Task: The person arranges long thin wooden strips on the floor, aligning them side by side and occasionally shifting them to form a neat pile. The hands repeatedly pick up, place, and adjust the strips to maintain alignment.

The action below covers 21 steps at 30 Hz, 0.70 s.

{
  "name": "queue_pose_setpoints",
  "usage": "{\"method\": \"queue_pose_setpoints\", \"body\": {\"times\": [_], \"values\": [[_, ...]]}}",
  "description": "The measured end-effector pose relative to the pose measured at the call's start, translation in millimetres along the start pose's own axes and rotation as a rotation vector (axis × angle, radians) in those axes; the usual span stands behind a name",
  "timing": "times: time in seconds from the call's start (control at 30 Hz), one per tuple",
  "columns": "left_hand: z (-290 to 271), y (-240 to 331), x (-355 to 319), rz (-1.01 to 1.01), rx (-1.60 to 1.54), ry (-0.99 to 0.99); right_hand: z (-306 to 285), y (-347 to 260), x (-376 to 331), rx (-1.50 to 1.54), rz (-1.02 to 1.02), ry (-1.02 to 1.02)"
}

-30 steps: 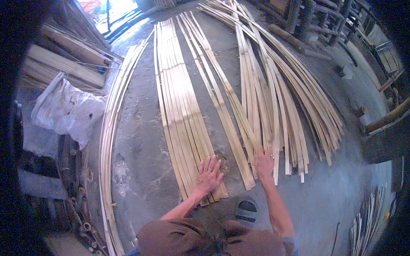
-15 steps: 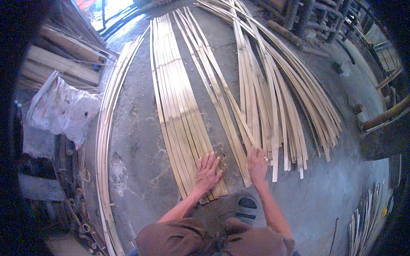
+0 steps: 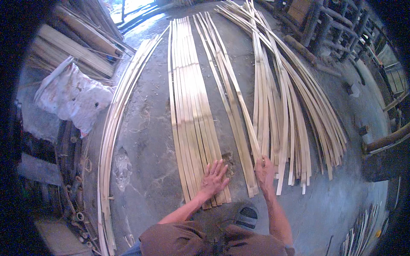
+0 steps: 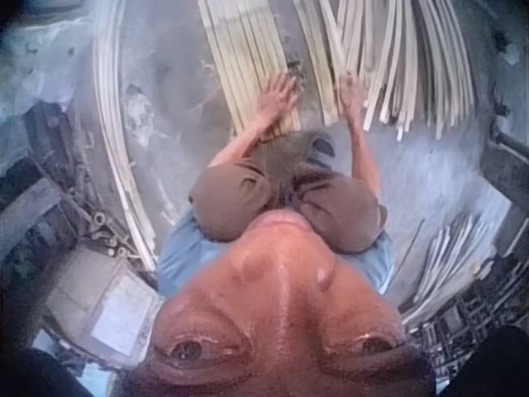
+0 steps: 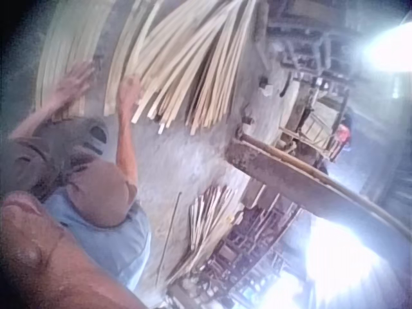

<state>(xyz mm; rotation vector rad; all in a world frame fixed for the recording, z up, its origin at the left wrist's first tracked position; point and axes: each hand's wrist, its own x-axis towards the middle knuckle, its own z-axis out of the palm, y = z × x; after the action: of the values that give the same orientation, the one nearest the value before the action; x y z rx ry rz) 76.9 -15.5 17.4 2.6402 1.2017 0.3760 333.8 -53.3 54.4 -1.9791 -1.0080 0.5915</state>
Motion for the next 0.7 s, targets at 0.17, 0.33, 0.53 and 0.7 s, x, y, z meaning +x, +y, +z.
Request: {"method": "queue_pose_setpoints", "body": {"times": [0.17,0.33,0.53,0.7], "values": [[-3.3,2.7,3.7,0.000,-0.003,-0.023,1.3,-17.6,-25.4,-0.018,0.034,0.010],[-7.5,1.1,1.9,0.007,-0.009,-0.024,6.4,-39.6,-44.6,-0.034,-0.005,0.108],[-2.9,2.8,0.8,-0.001,-0.002,-0.005,2.9,-54.4,-49.8,0.022,-0.099,0.073],[-2.0,3.0,2.1,-0.005,0.001,-0.054,25.7,-50.4,-60.9,-0.041,-0.125,0.017]]}}
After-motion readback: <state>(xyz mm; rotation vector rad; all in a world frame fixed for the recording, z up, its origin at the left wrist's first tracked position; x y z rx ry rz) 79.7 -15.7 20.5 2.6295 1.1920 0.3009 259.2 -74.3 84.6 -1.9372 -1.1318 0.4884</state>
